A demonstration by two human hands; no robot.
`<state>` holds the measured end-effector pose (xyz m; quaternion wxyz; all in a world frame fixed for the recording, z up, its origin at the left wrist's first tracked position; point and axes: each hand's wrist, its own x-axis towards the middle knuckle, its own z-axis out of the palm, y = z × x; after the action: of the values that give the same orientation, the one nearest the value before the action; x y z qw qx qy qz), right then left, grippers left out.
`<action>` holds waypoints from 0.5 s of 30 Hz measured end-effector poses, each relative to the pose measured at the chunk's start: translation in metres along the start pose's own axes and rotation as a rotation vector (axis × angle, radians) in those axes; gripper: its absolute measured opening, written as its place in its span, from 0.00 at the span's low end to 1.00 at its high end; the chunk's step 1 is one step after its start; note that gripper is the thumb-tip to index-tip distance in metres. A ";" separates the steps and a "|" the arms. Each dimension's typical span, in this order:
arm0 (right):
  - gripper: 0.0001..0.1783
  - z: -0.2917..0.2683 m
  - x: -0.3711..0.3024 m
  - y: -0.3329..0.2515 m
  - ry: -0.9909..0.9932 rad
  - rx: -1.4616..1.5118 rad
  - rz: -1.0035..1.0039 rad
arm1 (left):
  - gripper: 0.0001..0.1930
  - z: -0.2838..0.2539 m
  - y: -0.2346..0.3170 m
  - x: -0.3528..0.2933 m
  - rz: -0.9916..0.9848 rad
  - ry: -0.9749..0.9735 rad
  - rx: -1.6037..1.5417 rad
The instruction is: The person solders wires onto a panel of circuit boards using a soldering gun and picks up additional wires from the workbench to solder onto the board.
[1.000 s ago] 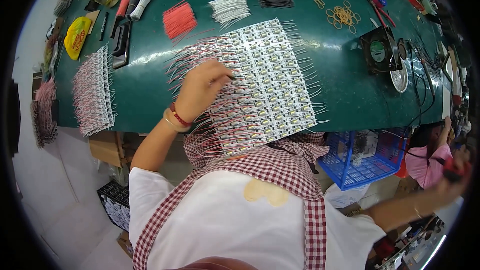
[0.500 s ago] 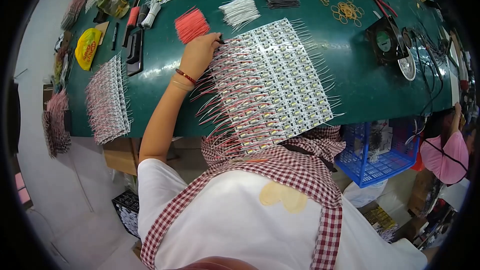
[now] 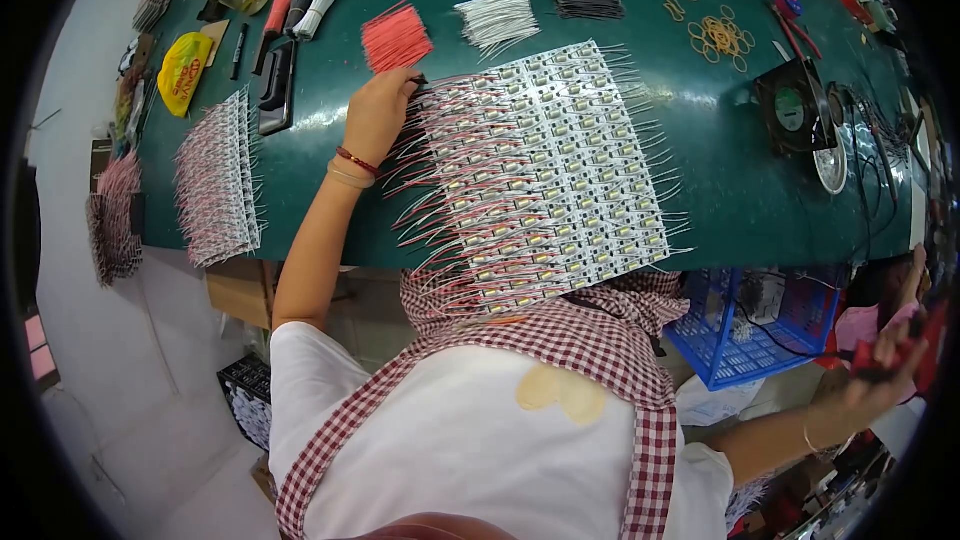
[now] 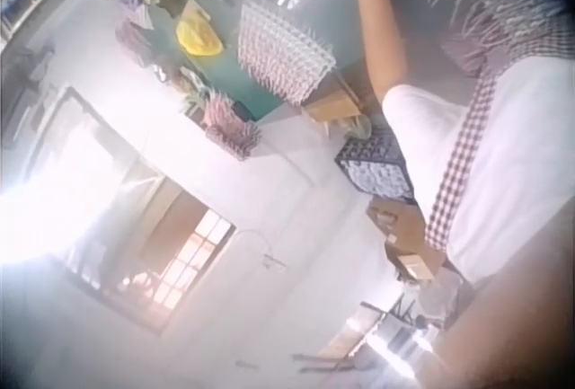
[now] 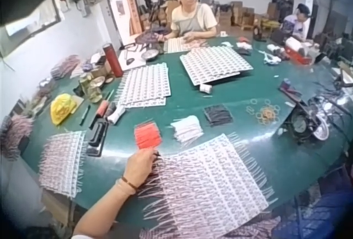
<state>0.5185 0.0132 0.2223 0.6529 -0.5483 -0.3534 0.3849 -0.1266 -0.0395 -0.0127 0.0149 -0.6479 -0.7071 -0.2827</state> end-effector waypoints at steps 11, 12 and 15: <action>0.27 0.165 -0.082 0.105 -0.459 0.144 0.210 | 0.04 0.010 0.037 0.053 0.183 0.040 -0.233; 0.26 0.183 -0.091 0.117 -0.536 0.123 0.210 | 0.04 0.017 0.039 0.052 0.209 0.029 -0.215; 0.22 0.222 -0.117 0.138 -0.586 0.055 0.285 | 0.05 0.035 0.042 0.061 0.352 -0.065 -0.173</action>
<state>0.2537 0.0216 0.1146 0.4776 -0.4402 -0.4354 0.6234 -0.0857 0.0305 -0.0024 -0.0145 -0.7691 -0.5562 -0.3144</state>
